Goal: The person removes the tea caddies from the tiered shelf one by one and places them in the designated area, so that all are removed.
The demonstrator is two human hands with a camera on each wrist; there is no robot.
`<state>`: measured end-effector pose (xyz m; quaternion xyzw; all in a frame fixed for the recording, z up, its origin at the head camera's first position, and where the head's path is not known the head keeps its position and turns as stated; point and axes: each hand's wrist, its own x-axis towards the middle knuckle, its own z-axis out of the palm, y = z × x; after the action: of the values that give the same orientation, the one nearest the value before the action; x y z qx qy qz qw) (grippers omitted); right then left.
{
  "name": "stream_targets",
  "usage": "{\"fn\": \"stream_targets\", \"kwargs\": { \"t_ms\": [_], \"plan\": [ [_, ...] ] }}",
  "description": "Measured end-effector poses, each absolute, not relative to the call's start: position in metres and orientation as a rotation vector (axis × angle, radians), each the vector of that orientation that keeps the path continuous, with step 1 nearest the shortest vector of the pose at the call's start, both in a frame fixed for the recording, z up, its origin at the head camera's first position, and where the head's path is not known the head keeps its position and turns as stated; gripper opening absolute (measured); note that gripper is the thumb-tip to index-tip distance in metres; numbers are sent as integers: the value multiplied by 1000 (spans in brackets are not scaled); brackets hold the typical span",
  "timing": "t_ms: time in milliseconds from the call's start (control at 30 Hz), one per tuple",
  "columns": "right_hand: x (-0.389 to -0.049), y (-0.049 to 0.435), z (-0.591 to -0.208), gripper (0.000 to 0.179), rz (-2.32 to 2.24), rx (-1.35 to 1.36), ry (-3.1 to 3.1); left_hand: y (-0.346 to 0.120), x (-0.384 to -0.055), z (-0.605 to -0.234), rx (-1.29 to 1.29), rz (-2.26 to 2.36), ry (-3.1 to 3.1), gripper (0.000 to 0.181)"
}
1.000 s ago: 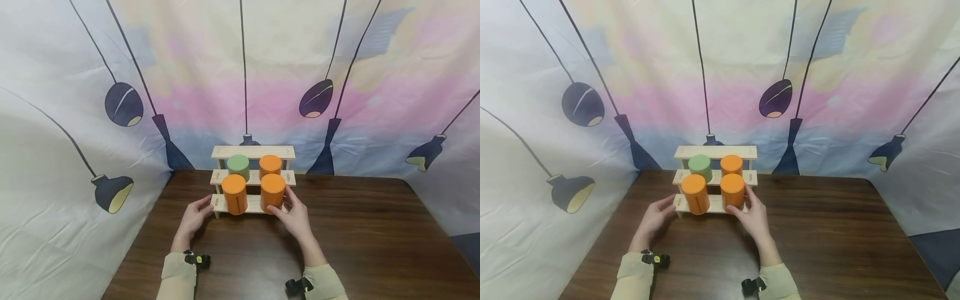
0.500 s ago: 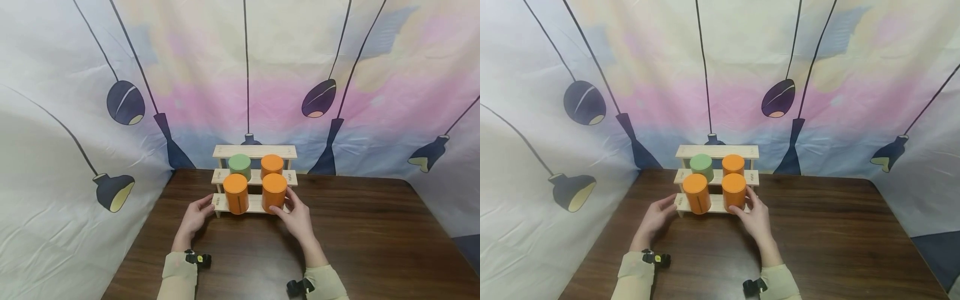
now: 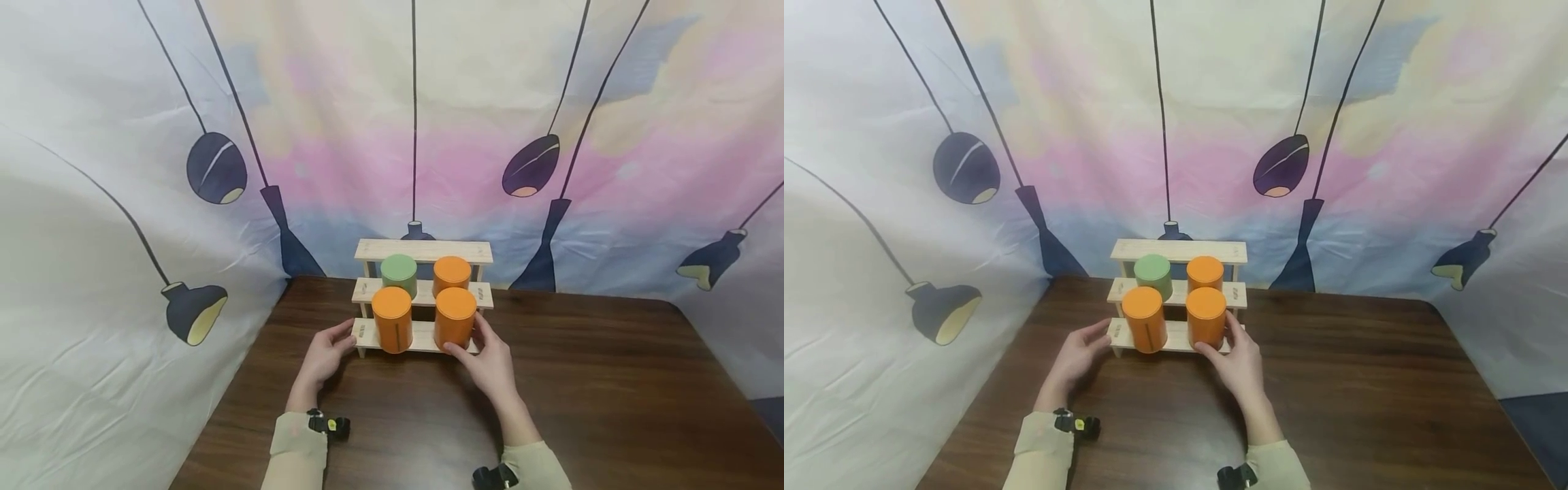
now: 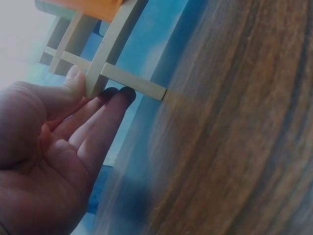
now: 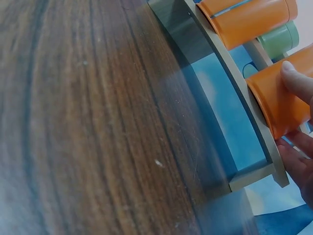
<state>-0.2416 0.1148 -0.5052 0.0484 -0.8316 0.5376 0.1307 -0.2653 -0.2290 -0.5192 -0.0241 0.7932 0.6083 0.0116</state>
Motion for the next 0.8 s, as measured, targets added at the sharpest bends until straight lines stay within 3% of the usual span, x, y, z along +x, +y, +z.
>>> {"fn": "stream_targets", "kwargs": {
  "t_ms": [800],
  "plan": [
    [-242, 122, -501, 88, 1699, 152, -2374, -227, -269, -520, -85, 1891, 2478, 48]
  ]
}}
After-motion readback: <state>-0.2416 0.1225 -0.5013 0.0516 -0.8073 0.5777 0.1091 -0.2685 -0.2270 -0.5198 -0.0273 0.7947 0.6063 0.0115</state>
